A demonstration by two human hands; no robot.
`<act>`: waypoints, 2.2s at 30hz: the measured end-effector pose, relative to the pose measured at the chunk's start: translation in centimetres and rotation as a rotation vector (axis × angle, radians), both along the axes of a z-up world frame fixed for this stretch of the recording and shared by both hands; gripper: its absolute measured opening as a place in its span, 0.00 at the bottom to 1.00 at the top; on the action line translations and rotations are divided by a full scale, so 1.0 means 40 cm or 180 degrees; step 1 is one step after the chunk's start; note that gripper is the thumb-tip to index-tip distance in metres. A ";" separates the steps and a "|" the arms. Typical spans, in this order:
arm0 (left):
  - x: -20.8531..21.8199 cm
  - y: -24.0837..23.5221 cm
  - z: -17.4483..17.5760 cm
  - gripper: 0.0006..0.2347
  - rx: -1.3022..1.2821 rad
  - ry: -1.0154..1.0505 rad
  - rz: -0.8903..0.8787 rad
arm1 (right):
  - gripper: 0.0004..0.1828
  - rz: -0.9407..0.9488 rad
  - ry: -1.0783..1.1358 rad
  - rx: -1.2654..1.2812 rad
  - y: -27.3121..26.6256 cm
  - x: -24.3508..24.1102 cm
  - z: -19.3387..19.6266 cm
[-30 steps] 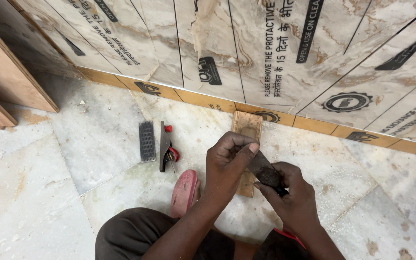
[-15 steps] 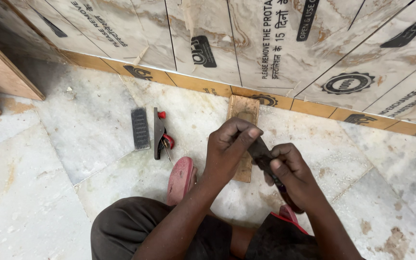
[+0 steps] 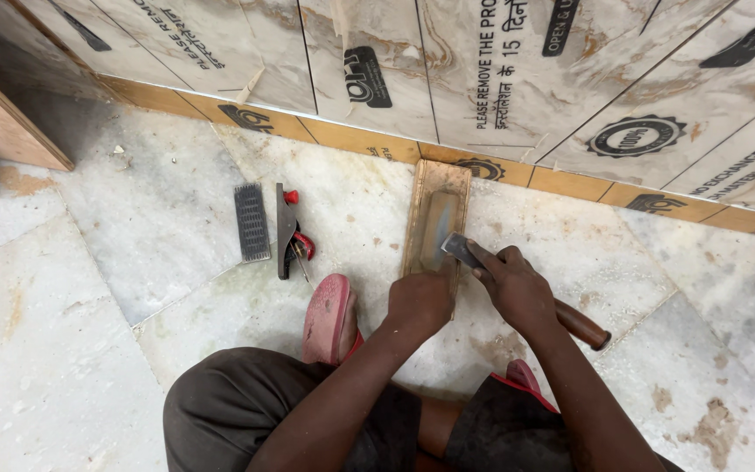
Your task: The person sits on the floor and sharpens a metal blade using a sharpening stone. They apply a red substance to the blade, rub it on the stone, and use a chisel to scrape the surface.
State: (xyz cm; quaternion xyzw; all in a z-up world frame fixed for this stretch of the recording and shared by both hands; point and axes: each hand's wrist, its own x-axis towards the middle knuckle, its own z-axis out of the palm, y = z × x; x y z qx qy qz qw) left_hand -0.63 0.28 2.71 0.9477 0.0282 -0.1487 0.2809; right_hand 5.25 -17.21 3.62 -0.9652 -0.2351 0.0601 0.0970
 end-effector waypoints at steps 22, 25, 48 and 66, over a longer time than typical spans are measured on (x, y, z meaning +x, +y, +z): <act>0.085 0.114 -0.024 0.33 0.0362 0.0609 -0.0908 | 0.26 0.0565 0.0194 -0.0423 -0.010 0.088 0.003; 0.080 0.115 -0.008 0.28 -0.0121 -0.0134 -0.0621 | 0.28 0.0469 0.0286 -0.0192 -0.013 0.086 0.028; 0.095 0.150 0.004 0.33 0.0194 0.0030 -0.0748 | 0.36 0.0156 0.0713 -0.0086 0.017 0.064 0.047; 0.013 0.082 0.014 0.40 0.0467 0.0768 -0.1109 | 0.27 0.1053 -0.0572 -0.0928 0.034 -0.004 0.037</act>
